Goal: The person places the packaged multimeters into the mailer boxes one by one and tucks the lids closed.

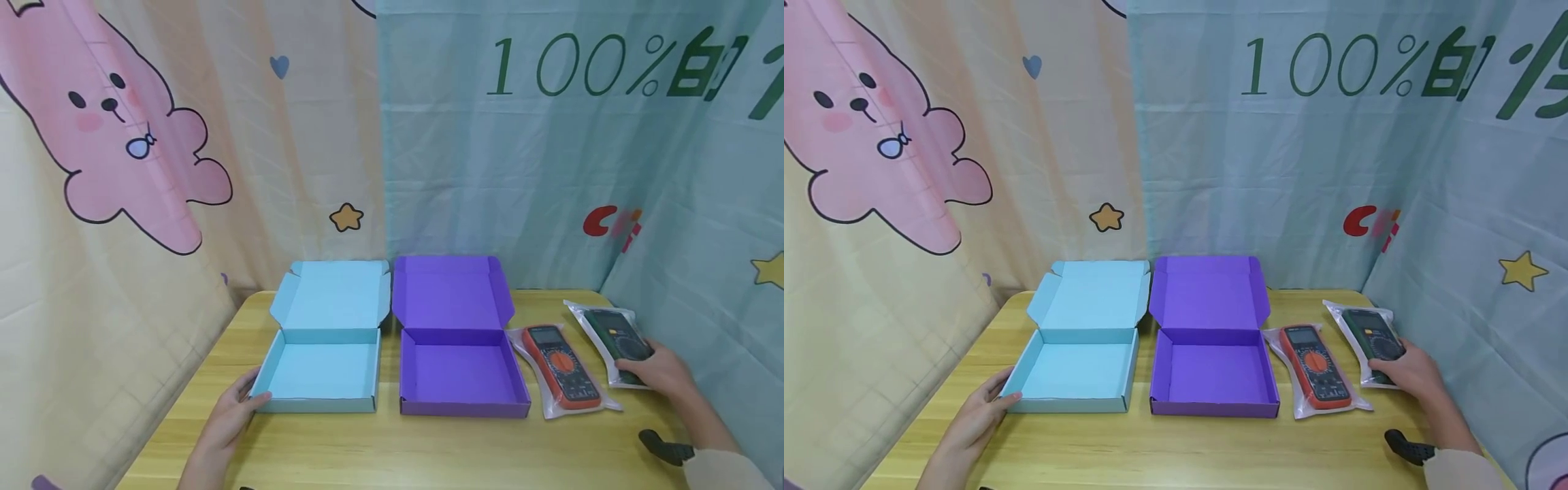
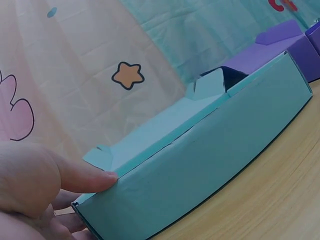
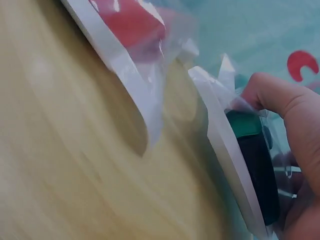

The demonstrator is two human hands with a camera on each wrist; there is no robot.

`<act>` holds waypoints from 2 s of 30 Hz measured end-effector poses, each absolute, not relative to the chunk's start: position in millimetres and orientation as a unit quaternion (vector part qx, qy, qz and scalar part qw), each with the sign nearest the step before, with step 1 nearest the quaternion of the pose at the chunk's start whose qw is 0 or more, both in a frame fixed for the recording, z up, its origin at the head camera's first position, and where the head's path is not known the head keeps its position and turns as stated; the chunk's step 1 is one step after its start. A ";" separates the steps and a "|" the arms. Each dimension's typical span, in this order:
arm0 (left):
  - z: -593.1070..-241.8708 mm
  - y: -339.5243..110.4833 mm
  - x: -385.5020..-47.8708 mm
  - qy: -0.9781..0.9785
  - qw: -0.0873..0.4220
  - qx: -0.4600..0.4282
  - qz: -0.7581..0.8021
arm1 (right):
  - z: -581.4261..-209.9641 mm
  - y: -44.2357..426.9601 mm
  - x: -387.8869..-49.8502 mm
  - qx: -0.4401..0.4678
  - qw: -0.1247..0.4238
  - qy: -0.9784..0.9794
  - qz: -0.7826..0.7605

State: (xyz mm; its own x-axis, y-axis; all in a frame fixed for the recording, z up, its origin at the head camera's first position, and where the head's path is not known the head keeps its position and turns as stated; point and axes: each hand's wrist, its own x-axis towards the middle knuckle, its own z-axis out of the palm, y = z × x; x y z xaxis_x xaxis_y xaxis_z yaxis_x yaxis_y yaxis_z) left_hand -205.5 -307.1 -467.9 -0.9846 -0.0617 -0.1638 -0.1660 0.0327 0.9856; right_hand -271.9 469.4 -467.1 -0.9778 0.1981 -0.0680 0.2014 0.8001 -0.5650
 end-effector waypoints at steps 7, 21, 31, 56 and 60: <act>-467.8 -307.9 -203.7 0.716 0.030 -0.082 0.693 | -443.1 440.8 -261.3 0.100 -0.029 0.951 -0.291; -468.3 -306.4 -205.0 0.719 0.029 -0.077 0.690 | -412.2 366.8 -246.4 0.033 -0.086 0.954 -0.284; -468.5 -306.7 -204.0 0.721 0.028 -0.076 0.688 | -405.1 340.3 -256.4 -0.036 -0.099 0.952 -0.287; -469.5 -309.9 -203.9 0.725 0.030 -0.074 0.684 | -405.6 271.1 -281.0 -0.183 -0.103 0.930 -0.303; -470.3 -310.3 -204.2 0.724 0.028 -0.070 0.686 | -403.8 252.0 -283.8 -0.205 -0.096 0.925 -0.305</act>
